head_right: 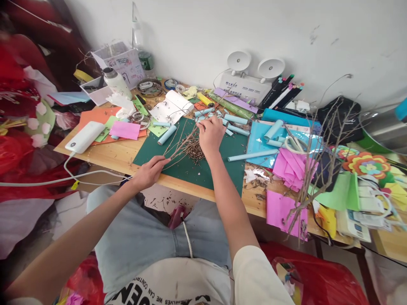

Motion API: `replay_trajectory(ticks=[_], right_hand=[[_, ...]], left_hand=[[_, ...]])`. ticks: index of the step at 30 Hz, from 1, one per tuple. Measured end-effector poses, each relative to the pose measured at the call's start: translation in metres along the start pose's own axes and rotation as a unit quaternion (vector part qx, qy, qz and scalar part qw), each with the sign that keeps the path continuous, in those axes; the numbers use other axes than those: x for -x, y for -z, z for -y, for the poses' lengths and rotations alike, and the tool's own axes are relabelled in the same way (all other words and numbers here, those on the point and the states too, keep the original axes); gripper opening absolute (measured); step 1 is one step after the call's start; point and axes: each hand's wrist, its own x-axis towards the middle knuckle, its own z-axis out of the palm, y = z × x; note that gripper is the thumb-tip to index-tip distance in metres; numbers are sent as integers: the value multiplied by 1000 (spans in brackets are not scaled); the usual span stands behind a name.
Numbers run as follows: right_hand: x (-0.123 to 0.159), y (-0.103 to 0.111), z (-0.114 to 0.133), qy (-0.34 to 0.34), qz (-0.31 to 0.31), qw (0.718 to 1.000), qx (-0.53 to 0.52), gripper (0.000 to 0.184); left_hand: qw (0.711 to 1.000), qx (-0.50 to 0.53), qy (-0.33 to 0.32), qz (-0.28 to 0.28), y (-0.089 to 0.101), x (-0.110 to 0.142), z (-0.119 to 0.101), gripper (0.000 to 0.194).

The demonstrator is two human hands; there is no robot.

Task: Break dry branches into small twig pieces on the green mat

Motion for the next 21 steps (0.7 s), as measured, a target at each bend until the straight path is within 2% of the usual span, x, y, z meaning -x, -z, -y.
replay_trajectory(ticks=[6, 10, 13, 17, 21], right_hand=[[-2, -11, -6, -51, -83, 991, -86, 41], [-1, 1, -12, -40, -121, 984, -125, 45], [10, 16, -15, -34, -142, 983, -108, 41], [28, 35, -16, -22, -57, 992, -106, 27], [36, 48, -14, -40, 12, 993, -112, 20]], left_hand=[[1000, -7, -3, 6, 2, 0, -1, 52], [1000, -11, -6, 9, 3, -1, -2, 53], [1000, -3, -6, 6, 2, -1, -2, 53], [1000, 1, -7, 7, 1, 0, 0, 54], [1000, -21, -6, 10, 1, 1, 0, 53]])
